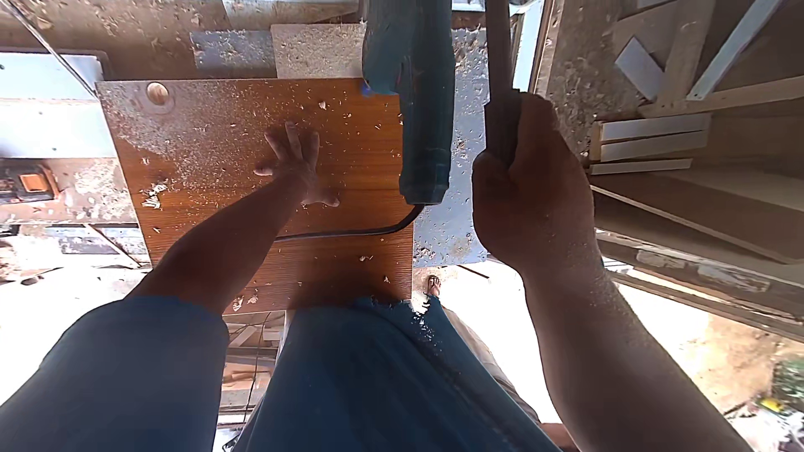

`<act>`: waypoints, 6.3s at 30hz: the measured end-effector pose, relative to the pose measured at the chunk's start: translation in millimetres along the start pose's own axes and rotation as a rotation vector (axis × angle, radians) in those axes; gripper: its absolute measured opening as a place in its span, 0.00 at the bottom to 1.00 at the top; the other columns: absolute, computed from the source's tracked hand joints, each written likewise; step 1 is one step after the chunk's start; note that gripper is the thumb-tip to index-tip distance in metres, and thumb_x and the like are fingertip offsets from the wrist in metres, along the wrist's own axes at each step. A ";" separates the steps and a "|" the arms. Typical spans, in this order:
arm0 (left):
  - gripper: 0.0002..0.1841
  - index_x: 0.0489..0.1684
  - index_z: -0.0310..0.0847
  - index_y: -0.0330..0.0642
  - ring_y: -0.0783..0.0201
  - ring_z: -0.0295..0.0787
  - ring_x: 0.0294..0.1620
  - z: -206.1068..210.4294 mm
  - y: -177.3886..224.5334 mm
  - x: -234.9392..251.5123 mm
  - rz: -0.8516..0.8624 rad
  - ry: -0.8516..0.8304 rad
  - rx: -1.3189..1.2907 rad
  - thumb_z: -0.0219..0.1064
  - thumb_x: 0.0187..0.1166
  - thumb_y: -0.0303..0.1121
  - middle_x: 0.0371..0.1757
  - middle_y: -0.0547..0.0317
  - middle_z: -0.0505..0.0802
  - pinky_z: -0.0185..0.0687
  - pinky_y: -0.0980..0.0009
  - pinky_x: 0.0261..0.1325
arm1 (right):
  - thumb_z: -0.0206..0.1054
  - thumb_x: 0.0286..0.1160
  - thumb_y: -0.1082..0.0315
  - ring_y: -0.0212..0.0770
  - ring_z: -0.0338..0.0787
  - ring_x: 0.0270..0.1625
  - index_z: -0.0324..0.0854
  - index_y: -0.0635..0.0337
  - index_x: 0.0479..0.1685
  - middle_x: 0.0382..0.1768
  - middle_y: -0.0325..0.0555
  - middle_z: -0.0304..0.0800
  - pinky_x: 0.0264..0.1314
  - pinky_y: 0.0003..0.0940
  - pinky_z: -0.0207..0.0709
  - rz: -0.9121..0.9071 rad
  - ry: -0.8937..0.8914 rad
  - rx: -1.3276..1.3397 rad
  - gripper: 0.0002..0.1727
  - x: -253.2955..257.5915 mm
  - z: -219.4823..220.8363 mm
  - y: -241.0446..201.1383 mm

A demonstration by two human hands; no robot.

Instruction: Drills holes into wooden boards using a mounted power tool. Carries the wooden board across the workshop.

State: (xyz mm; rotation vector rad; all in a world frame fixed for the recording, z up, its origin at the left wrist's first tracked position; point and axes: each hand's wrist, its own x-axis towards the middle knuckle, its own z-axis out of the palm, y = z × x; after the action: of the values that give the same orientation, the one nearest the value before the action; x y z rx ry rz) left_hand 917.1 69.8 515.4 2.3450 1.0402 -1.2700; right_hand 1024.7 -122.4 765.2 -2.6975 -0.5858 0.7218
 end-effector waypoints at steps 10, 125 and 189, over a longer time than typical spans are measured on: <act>0.88 0.95 0.10 0.67 0.20 0.05 0.90 1.3 -3.3 6.1 0.035 0.003 -0.018 0.86 0.32 0.75 0.90 0.44 0.08 0.54 0.06 0.60 | 0.53 0.84 0.63 0.55 0.84 0.30 0.61 0.49 0.84 0.38 0.57 0.83 0.25 0.57 0.74 0.034 0.078 0.006 0.28 2.9 19.5 20.1; 0.87 0.97 0.16 0.64 0.21 0.05 0.90 -3.6 -5.3 5.7 0.086 -0.008 -0.028 0.86 0.33 0.74 0.91 0.43 0.09 0.52 0.06 0.61 | 0.54 0.82 0.66 0.41 0.90 0.50 0.56 0.70 0.86 0.55 0.59 0.86 0.55 0.41 0.84 -0.153 0.238 0.057 0.33 12.7 79.9 46.4; 0.28 0.60 0.84 0.29 0.36 0.79 0.74 203.0 -311.1 -90.9 -0.453 0.624 -0.925 0.68 0.83 0.51 0.68 0.29 0.85 0.69 0.38 0.78 | 0.53 0.87 0.36 0.62 0.87 0.69 0.67 0.64 0.79 0.64 0.66 0.87 0.72 0.64 0.76 0.636 -0.362 0.215 0.40 -54.0 237.3 171.5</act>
State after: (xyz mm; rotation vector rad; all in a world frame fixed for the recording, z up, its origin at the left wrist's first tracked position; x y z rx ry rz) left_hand 540.8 136.3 500.6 1.7807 1.8911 0.0080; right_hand 909.7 -257.4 526.0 -2.5520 0.3003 1.3558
